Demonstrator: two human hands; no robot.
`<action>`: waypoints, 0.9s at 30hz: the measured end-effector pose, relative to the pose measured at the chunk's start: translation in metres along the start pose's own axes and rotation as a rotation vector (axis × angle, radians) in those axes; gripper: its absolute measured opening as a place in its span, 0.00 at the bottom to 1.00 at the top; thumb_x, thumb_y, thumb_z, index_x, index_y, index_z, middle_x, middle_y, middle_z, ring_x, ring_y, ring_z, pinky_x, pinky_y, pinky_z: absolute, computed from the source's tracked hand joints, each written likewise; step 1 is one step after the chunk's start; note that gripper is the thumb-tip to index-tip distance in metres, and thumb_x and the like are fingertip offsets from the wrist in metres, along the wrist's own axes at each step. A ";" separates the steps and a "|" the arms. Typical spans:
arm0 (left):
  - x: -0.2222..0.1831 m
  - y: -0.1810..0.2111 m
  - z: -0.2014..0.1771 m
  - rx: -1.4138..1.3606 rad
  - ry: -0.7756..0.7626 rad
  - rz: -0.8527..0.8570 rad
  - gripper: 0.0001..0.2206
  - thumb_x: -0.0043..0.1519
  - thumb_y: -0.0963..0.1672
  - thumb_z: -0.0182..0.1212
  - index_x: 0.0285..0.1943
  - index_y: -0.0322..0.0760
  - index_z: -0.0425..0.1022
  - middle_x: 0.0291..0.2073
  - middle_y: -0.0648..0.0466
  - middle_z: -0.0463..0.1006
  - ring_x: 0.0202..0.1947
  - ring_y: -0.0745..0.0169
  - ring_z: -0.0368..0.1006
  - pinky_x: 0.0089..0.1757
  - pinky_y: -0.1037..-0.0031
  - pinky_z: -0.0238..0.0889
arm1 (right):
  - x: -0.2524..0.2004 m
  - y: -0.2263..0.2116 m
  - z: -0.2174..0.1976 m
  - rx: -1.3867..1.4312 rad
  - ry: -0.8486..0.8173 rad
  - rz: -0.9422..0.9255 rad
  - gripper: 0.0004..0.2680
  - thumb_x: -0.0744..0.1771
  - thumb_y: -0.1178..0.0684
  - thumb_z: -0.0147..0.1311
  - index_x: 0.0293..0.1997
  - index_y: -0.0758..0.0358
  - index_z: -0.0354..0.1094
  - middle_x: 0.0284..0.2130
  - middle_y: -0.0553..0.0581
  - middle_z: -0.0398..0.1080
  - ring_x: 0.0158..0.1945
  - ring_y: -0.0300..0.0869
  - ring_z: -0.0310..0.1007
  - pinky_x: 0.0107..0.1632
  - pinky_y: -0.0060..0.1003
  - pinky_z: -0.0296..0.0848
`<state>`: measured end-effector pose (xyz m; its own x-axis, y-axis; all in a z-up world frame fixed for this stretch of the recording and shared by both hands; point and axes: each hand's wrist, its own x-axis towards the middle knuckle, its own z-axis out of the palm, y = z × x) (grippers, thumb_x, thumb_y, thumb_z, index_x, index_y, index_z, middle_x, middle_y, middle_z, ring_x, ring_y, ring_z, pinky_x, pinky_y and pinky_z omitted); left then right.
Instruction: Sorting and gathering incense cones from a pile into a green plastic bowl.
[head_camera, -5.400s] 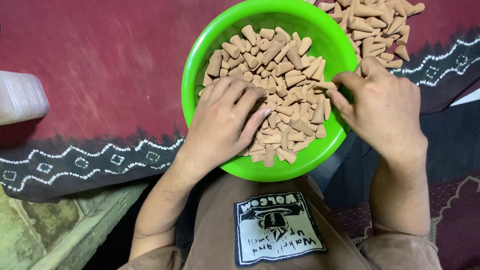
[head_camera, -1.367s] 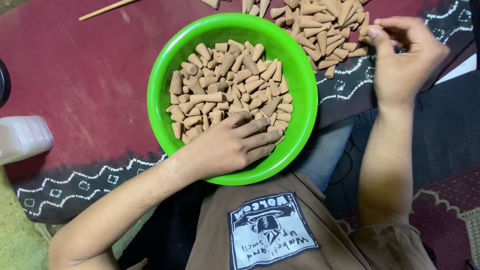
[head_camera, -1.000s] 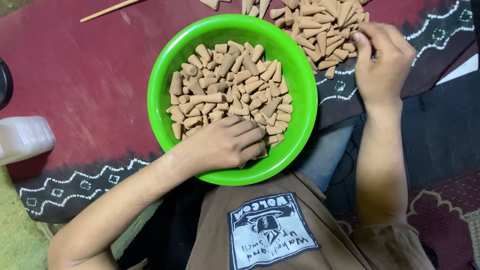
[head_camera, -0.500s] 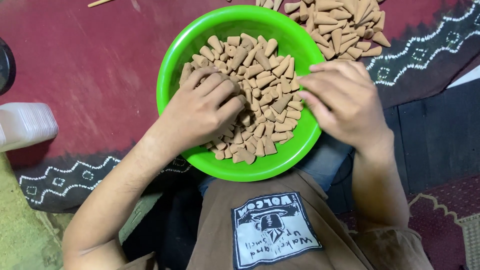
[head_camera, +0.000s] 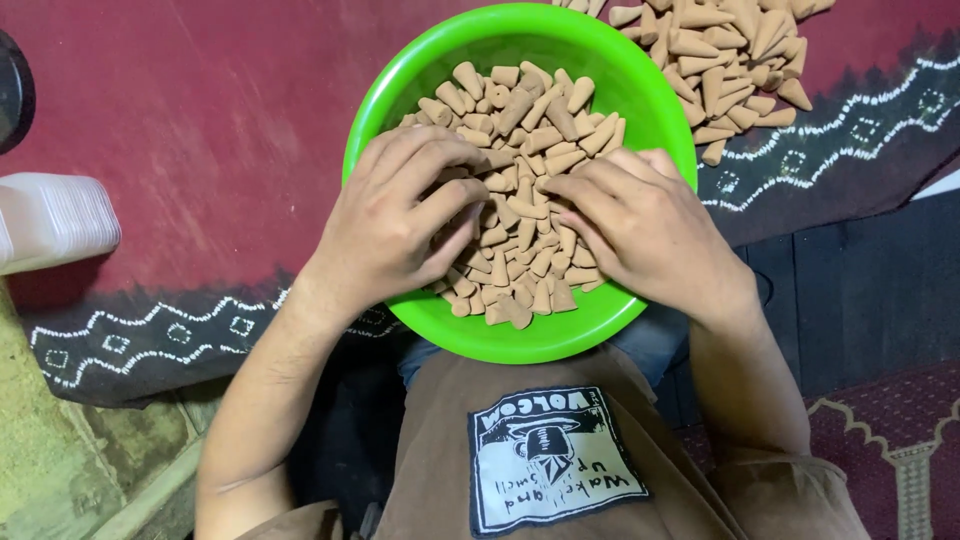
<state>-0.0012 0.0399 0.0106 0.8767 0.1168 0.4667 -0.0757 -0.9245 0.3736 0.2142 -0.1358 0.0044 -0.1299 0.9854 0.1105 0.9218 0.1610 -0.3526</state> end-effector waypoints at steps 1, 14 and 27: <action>0.000 0.000 0.000 0.001 0.002 -0.004 0.04 0.65 0.39 0.66 0.44 0.31 0.76 0.50 0.45 0.77 0.53 0.44 0.73 0.52 0.55 0.66 | -0.002 0.004 0.002 0.000 -0.003 -0.003 0.12 0.70 0.55 0.56 0.60 0.64 0.70 0.43 0.55 0.74 0.45 0.49 0.68 0.46 0.45 0.62; -0.002 -0.001 0.003 -0.006 0.014 -0.039 0.05 0.65 0.39 0.65 0.47 0.29 0.76 0.49 0.43 0.77 0.54 0.43 0.73 0.51 0.55 0.69 | -0.013 0.003 -0.009 0.679 0.316 0.218 0.08 0.70 0.70 0.55 0.54 0.82 0.67 0.46 0.70 0.66 0.48 0.49 0.73 0.54 0.33 0.80; -0.002 0.003 0.006 0.124 -0.115 -0.215 0.15 0.66 0.42 0.60 0.61 0.34 0.71 0.60 0.44 0.72 0.62 0.42 0.67 0.53 0.54 0.68 | -0.011 0.010 0.004 0.371 0.275 0.154 0.07 0.69 0.67 0.55 0.52 0.76 0.70 0.41 0.67 0.66 0.48 0.52 0.66 0.50 0.42 0.69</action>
<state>-0.0002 0.0352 0.0059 0.9151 0.2802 0.2900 0.1712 -0.9211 0.3497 0.2230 -0.1444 -0.0041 0.1457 0.9560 0.2547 0.7241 0.0724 -0.6859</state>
